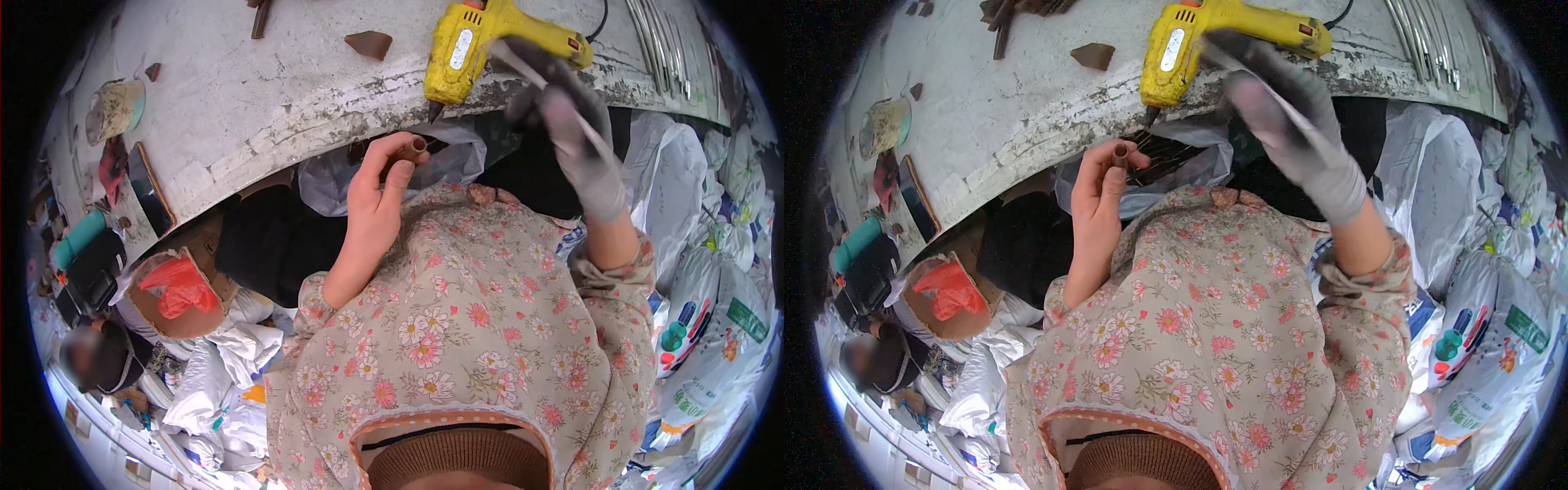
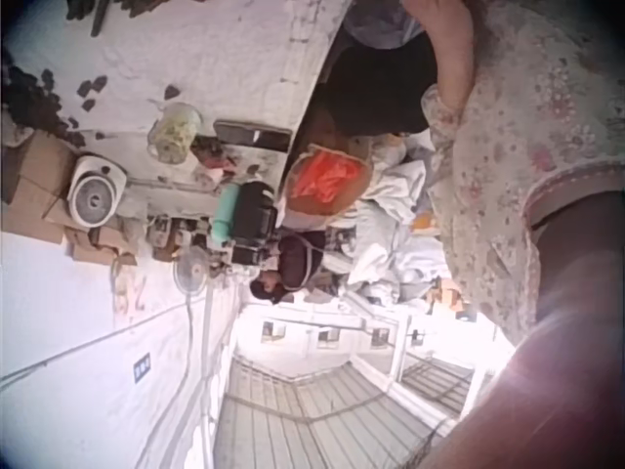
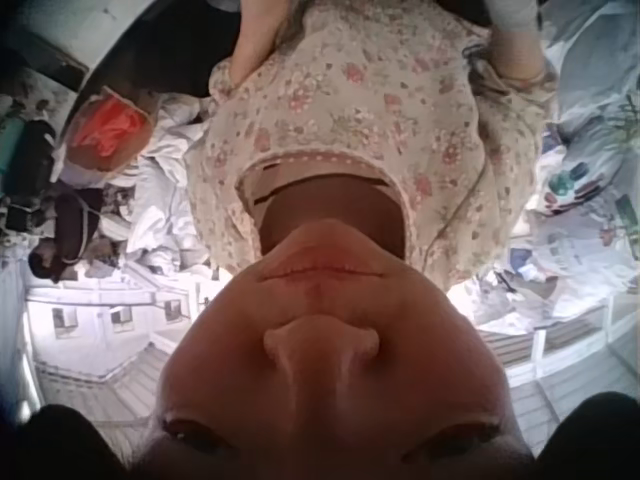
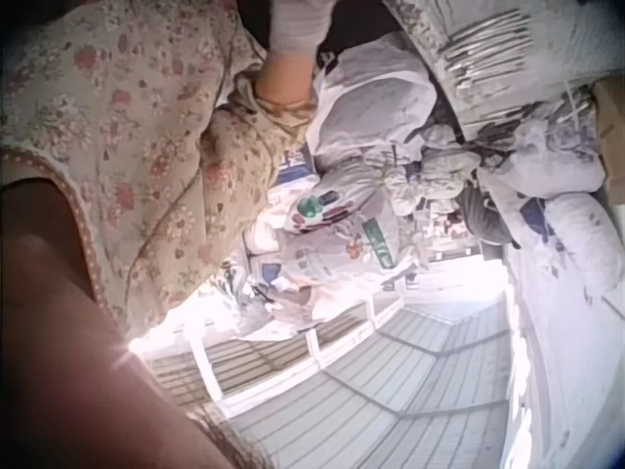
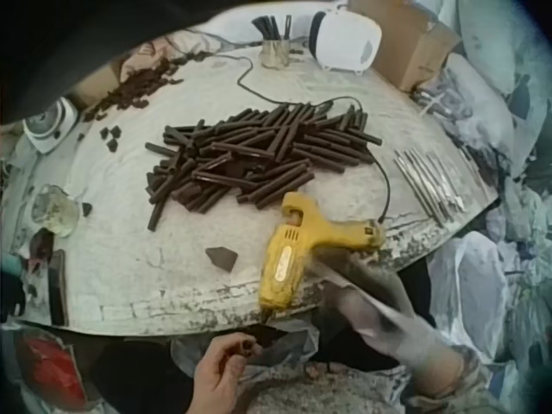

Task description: Assembling small brown cylindrical components using a hot glue gun at a workbench in a production facility.

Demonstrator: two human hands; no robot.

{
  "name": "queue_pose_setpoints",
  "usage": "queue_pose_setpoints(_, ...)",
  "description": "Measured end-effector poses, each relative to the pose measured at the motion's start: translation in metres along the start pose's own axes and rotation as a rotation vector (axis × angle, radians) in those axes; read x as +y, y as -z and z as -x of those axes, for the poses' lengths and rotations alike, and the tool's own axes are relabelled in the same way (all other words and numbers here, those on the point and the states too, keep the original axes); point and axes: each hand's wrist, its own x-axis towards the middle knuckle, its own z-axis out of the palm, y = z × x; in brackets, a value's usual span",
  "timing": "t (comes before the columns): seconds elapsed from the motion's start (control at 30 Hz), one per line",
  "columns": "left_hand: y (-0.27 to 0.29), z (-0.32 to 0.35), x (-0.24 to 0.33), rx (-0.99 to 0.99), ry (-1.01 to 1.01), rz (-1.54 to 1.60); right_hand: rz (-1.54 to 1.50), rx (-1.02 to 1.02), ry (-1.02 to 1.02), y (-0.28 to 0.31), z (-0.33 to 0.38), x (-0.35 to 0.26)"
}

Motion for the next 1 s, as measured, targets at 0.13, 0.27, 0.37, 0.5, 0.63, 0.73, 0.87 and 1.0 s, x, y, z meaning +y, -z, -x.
queue_pose_setpoints(0.13,0.005,0.003,0.003,0.005,-0.02,-0.038,-0.766,-0.19,-0.468,-0.006,0.018,-0.032)
queue_pose_setpoints(0.27,0.005,0.005,0.002,0.031,-0.064,-0.111,-0.82,-0.207,-0.57,-0.018,0.019,-0.038)
queue_pose_setpoints(0.37,0.007,0.005,0.002,0.058,-0.116,-0.245,-0.871,-0.246,-0.609,-0.016,0.021,-0.031)
queue_pose_setpoints(0.5,0.013,0.004,0.003,0.163,-0.359,-0.647,-0.696,-0.365,-0.617,-0.009,0.011,-0.038)
queue_pose_setpoints(0.63,0.018,0.003,0.004,0.203,-0.336,-0.567,-0.749,-0.062,-0.294,0.009,0.023,-0.019)
queue_pose_setpoints(0.73,0.015,0.005,0.009,0.179,-0.38,-0.598,-0.687,-0.136,-0.481,0.021,0.045,0.01)
queue_pose_setpoints(0.87,0.005,0.012,0.016,0.088,-0.393,-0.648,-0.581,-0.355,-0.56,-0.033,0.021,-0.045)
queue_pose_setpoints(1.0,0.011,0.007,0.012,0.123,-0.362,-0.721,-0.598,-0.329,-0.735,-0.043,0.017,-0.041)
